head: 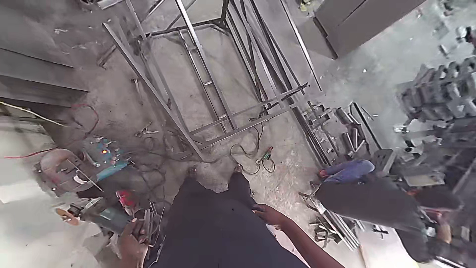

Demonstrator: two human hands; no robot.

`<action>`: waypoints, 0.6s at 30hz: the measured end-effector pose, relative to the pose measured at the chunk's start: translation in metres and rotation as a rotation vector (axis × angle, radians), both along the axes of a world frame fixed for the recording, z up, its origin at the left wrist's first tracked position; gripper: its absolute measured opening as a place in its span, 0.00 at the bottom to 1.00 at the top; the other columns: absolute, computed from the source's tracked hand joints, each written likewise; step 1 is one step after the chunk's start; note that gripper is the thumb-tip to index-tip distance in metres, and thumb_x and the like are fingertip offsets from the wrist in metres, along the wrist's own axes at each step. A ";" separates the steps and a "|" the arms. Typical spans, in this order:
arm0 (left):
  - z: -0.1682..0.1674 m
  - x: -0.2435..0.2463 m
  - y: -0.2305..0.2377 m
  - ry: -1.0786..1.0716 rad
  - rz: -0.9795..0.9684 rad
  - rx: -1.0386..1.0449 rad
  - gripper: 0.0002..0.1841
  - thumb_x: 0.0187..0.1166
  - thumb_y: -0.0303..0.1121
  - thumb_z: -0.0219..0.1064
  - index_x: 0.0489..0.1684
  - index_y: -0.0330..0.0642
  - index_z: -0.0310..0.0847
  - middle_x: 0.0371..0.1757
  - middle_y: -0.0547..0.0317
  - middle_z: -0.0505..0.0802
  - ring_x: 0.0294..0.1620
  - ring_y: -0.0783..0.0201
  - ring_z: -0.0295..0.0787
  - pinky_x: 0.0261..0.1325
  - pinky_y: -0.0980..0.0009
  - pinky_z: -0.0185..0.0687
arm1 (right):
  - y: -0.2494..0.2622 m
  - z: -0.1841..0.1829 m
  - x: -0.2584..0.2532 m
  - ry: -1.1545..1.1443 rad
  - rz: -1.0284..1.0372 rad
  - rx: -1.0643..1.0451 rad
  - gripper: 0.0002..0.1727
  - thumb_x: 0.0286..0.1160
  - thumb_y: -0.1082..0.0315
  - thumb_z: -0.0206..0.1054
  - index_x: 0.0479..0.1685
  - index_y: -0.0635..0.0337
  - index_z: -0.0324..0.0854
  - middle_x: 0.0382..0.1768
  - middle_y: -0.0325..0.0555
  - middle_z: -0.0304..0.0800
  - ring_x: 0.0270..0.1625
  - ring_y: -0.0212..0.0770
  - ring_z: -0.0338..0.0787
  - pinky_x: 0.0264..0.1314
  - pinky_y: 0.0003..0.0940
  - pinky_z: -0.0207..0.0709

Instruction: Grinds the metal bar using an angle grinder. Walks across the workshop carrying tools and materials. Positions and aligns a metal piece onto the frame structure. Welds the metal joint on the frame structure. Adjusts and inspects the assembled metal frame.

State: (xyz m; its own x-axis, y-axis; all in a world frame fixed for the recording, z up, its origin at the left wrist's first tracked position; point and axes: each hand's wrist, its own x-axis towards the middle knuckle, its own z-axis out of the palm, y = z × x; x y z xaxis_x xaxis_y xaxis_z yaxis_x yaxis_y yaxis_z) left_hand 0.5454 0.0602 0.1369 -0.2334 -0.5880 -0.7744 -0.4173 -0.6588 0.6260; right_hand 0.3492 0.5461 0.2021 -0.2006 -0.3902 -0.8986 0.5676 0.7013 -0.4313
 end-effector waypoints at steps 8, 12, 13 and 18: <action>-0.002 -0.029 0.168 -0.149 0.246 -0.030 0.09 0.85 0.41 0.64 0.47 0.46 0.81 0.25 0.62 0.87 0.10 0.75 0.69 0.08 0.80 0.59 | 0.144 -0.027 -0.094 -0.052 0.269 -0.093 0.13 0.89 0.63 0.57 0.58 0.62 0.81 0.38 0.38 0.84 0.37 0.26 0.81 0.46 0.29 0.78; 0.020 -0.050 0.269 -0.183 0.333 -0.017 0.09 0.84 0.37 0.65 0.50 0.42 0.81 0.26 0.58 0.88 0.11 0.73 0.71 0.09 0.78 0.62 | 0.196 -0.038 -0.146 -0.076 0.727 -0.085 0.16 0.89 0.61 0.59 0.59 0.65 0.82 0.46 0.53 0.88 0.47 0.42 0.86 0.57 0.44 0.79; 0.023 -0.049 0.291 -0.186 0.346 -0.008 0.10 0.84 0.36 0.65 0.54 0.42 0.78 0.27 0.56 0.87 0.11 0.71 0.71 0.09 0.77 0.62 | 0.199 -0.040 -0.158 -0.055 0.891 -0.065 0.19 0.88 0.58 0.61 0.62 0.65 0.83 0.52 0.60 0.90 0.55 0.52 0.89 0.65 0.54 0.78; 0.001 -0.051 0.368 -0.177 0.432 0.073 0.12 0.83 0.34 0.66 0.56 0.37 0.78 0.25 0.54 0.88 0.11 0.70 0.73 0.09 0.77 0.64 | 0.145 -0.042 -0.261 0.379 0.977 -0.005 0.18 0.85 0.55 0.63 0.58 0.59 0.87 0.47 0.56 0.93 0.52 0.56 0.92 0.61 0.62 0.81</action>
